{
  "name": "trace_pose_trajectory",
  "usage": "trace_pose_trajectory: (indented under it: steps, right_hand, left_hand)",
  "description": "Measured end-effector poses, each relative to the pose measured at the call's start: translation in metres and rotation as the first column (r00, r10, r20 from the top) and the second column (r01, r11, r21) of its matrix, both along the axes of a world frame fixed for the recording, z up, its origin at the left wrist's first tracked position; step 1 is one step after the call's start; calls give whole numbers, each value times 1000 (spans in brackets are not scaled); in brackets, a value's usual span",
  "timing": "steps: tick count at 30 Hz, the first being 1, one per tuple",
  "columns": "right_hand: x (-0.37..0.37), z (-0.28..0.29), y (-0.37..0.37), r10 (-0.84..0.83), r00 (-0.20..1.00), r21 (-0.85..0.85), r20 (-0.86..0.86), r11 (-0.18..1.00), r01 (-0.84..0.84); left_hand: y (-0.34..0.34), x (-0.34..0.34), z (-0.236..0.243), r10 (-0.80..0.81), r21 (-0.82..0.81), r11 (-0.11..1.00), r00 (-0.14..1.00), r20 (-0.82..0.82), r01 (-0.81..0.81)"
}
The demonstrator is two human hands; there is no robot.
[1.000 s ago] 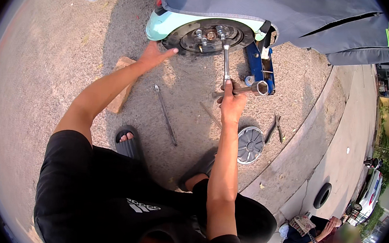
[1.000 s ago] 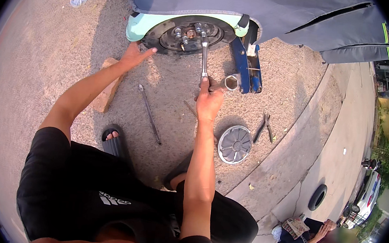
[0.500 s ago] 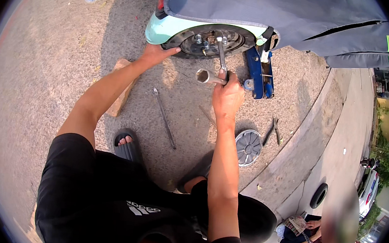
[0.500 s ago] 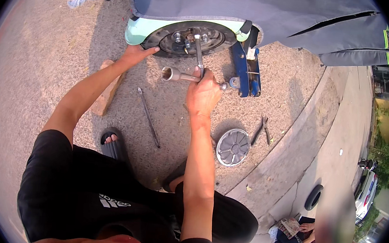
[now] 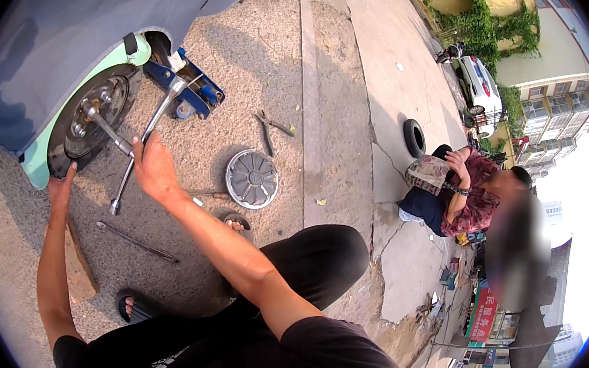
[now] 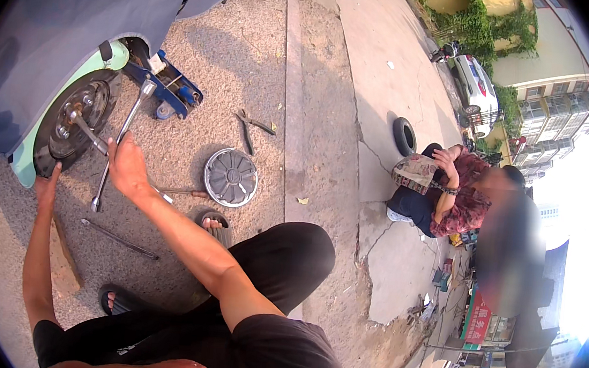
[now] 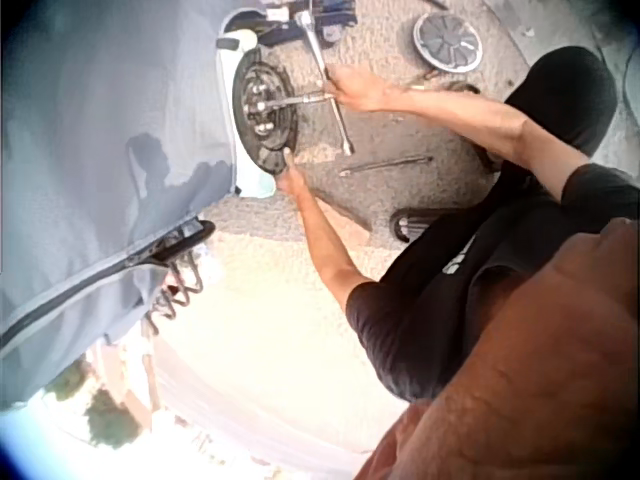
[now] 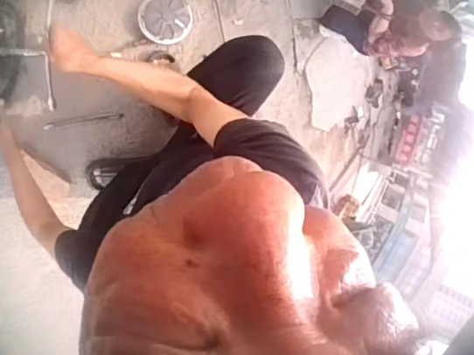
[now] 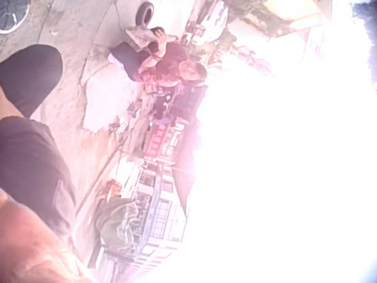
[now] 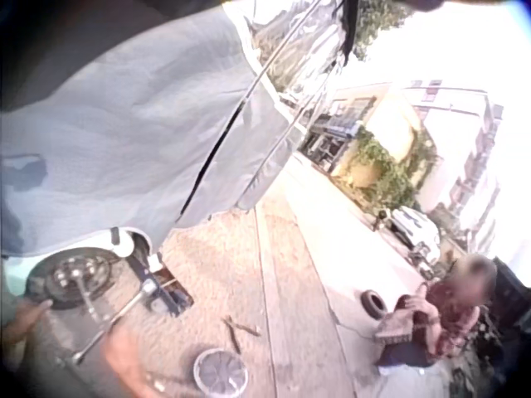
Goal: The person uses a lug wrench to loosen and remove the lug nuts from a scooter wheel. They then remove the wheel, place a hubcap onto the wheel, and set the wheel aside. Finally, they gather tools and a wooden block and walk away from the scooter.
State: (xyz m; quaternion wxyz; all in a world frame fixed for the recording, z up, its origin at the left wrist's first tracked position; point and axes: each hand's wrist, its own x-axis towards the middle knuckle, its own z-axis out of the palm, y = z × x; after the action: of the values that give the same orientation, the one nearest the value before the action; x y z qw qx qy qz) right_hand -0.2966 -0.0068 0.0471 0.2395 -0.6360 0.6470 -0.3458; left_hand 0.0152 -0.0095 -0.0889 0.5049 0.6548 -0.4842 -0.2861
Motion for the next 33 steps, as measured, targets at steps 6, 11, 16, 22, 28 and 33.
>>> trace_pose_trajectory:
  steps: [6, 11, 16, 22, 28, 33]
  right_hand:
    - [-10, 13, -21, -176, 826, 463, 536, 879, -113]
    - [-10, 3, -52, -355, 745, 786, 565, 506, -355]
    - [-13, 27, -10, 250, 957, 344, -146, 920, -188]
    - [38, 69, 40, 223, 642, 20, -733, 951, -308]
    - [27, 54, 23, 80, 604, -89, -793, 966, -244]
    - [34, 44, 7, -3, 677, -170, -736, 969, -179]
  left_hand:
    - [0, 3, -14, 43, -12, 999, 990, 133, -42]
    - [1, -16, 40, 62, 167, 984, 998, -15, -58]
    - [2, -16, 59, -72, 198, 979, 994, 82, 54]
    - [11, -14, 48, -59, 80, 995, 995, -78, 65]
    - [14, -38, 77, -47, -29, 999, 994, -98, 45]
    - [18, -26, 69, -68, -74, 996, 977, -203, 54]
